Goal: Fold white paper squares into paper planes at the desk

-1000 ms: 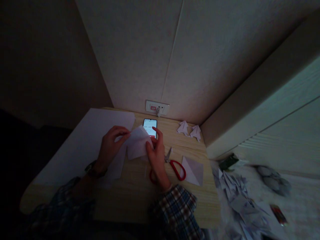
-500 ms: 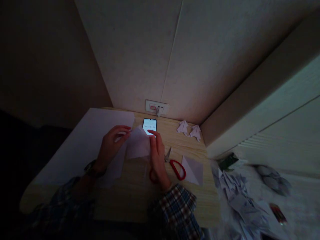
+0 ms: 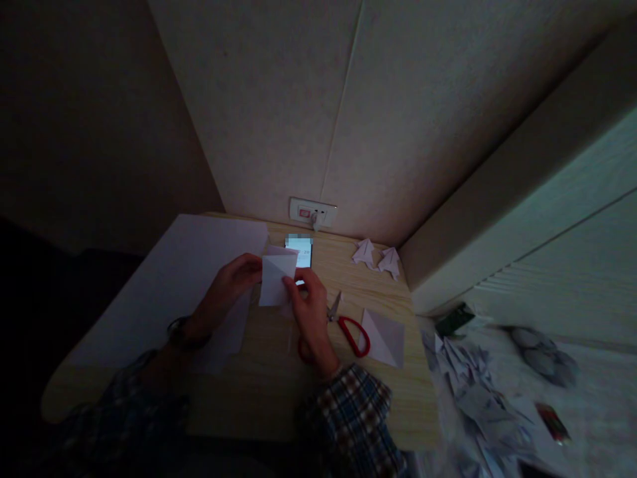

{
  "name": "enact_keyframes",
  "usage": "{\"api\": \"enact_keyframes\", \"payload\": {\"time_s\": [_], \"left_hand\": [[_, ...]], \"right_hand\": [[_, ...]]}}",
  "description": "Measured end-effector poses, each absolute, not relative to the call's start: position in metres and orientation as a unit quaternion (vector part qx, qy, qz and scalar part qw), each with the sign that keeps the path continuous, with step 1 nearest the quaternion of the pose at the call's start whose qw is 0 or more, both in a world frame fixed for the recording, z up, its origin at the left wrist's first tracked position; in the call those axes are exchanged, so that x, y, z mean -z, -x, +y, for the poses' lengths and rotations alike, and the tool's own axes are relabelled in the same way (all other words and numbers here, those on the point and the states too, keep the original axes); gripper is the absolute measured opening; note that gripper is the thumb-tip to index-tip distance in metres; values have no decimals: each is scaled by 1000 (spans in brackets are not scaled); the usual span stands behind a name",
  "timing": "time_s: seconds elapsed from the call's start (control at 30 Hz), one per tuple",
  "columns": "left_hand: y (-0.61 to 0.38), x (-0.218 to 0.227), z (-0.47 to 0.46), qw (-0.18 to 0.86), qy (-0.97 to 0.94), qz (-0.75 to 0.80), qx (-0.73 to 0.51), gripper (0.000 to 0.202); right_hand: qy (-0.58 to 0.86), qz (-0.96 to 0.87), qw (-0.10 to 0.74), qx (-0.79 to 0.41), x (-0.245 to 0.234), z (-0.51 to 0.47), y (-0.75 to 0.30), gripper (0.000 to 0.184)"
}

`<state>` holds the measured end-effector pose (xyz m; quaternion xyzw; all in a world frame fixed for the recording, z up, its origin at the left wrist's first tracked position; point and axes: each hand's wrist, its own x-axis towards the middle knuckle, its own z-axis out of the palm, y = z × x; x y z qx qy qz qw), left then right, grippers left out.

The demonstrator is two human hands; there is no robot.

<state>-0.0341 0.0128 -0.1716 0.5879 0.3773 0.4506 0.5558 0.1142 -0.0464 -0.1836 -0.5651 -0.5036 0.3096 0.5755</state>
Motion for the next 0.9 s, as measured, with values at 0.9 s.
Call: {"api": "enact_keyframes", "payload": {"time_s": [0.9], "left_hand": [[36, 177, 14, 534, -661, 378, -368, 22]], "right_hand": [[571, -536, 546, -297, 180, -52, -111, 23]]}}
